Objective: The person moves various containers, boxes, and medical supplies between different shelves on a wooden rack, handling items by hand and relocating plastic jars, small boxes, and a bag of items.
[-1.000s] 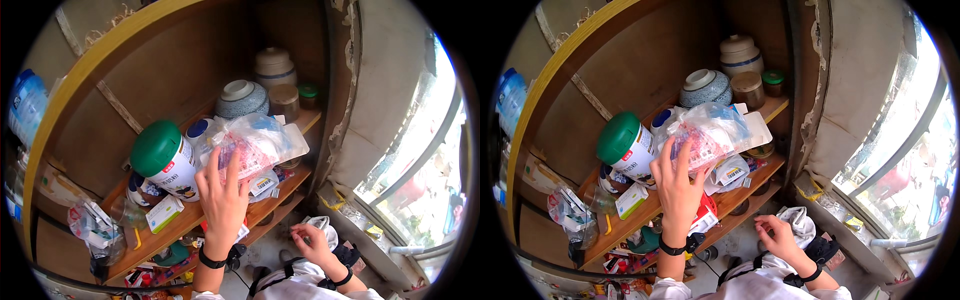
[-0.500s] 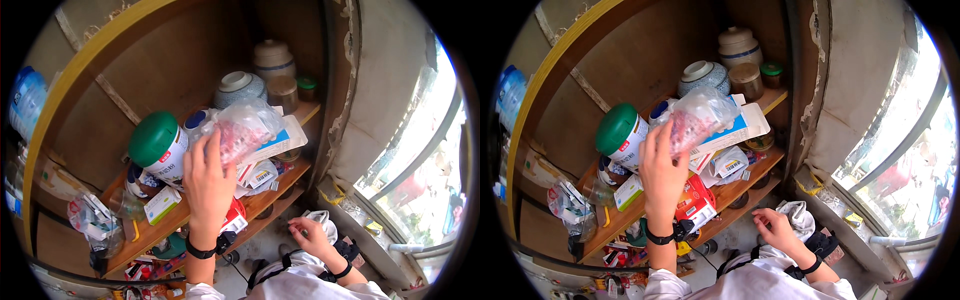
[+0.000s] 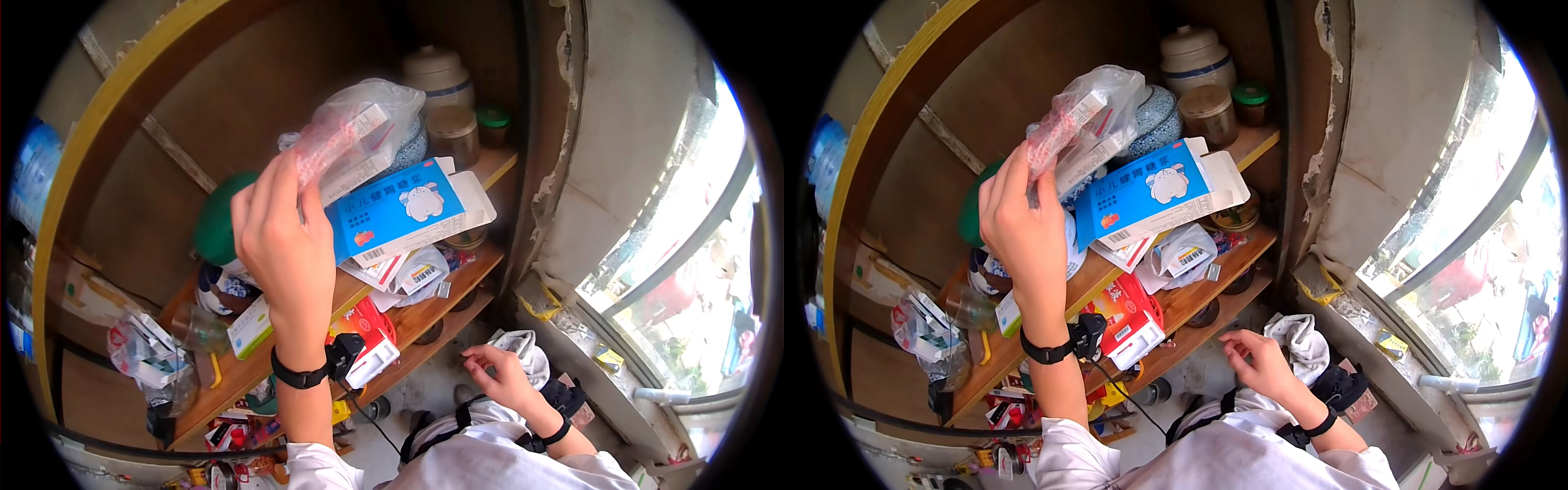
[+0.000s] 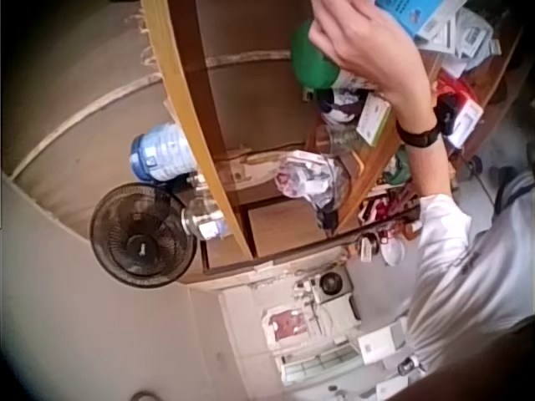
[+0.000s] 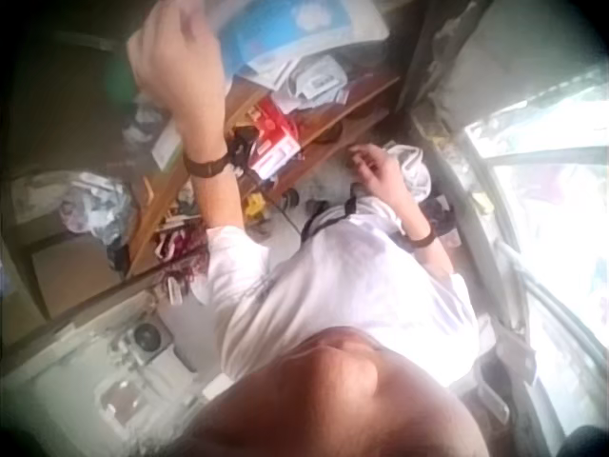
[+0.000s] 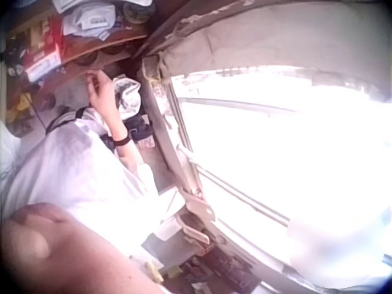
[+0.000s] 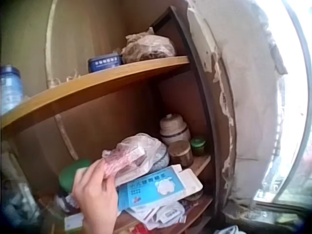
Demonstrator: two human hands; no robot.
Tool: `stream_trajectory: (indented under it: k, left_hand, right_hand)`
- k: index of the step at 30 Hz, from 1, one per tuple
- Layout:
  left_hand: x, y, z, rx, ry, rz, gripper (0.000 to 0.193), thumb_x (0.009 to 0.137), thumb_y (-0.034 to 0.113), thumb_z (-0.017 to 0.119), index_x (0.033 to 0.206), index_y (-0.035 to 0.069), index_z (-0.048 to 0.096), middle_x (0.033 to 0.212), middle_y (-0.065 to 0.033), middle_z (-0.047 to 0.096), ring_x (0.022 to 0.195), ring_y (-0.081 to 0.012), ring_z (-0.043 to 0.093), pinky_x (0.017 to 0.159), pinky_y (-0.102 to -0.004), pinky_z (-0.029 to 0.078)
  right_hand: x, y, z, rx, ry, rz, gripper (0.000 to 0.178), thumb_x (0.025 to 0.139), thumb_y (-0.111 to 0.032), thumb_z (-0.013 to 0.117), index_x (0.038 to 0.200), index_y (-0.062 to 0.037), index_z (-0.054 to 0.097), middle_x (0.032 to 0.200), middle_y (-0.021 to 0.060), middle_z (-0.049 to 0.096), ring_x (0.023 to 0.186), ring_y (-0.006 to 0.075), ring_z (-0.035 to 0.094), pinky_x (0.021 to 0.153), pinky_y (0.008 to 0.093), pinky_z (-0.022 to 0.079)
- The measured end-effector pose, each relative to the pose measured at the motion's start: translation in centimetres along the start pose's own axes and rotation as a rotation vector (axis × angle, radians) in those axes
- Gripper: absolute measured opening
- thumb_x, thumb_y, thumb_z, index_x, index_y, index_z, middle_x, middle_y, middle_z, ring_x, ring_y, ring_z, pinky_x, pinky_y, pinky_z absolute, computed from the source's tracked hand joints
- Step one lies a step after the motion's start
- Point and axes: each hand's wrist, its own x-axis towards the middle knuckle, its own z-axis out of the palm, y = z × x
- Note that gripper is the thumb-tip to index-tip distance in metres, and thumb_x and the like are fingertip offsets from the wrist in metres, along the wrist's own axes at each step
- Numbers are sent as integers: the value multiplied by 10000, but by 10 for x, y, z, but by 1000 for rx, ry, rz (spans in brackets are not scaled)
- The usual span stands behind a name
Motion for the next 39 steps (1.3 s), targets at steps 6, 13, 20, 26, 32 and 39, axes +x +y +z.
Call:
stream_trajectory:
  k: [6,13,20,26,32,39]
  left_hand:
    - [-10,-2,9,-71,-30,-59,329,917,-14,766,1242,34,754,1236,-123,788,1043,-382,700,919,-467,578]
    - [-3,10,6,-85,87,32,333,911,-20,743,1238,41,758,1233,-138,787,1049,-385,704,942,-470,571]
    - [-30,6,18,21,-510,157,329,966,57,704,1284,-22,739,1414,-158,720,1151,-393,667,1037,-471,564]
    - [-40,22,15,74,-520,148,626,913,389,836,1392,13,686,1499,-167,660,1196,-369,638,1006,-505,526]
    - [-48,20,25,82,-414,87,823,807,474,936,1403,-18,653,1473,-182,653,1196,-409,620,1059,-504,533]
    - [-43,26,28,79,-443,45,864,783,463,953,1429,-10,629,1496,-176,637,1214,-418,617,1071,-521,522]
  right_hand:
    - [-4,4,1,-10,26,-1,238,999,-27,703,1232,19,715,950,111,771,828,224,751,790,343,610]
    - [-8,8,0,4,-4,37,230,1015,-41,698,1237,13,717,963,114,771,842,223,750,798,350,612]
    - [-5,3,3,-52,-143,57,250,988,-48,686,1227,11,729,976,131,768,844,255,751,810,370,619]
    - [-10,10,5,-54,-174,47,274,956,-28,685,1224,9,730,967,136,770,847,268,758,816,377,624]
    - [-11,17,10,-75,-188,20,260,978,-41,697,1233,-4,736,983,127,780,852,249,761,810,365,625]
    - [30,-6,-13,37,33,-42,267,1044,-65,694,1298,16,695,978,81,757,837,135,720,771,312,596]
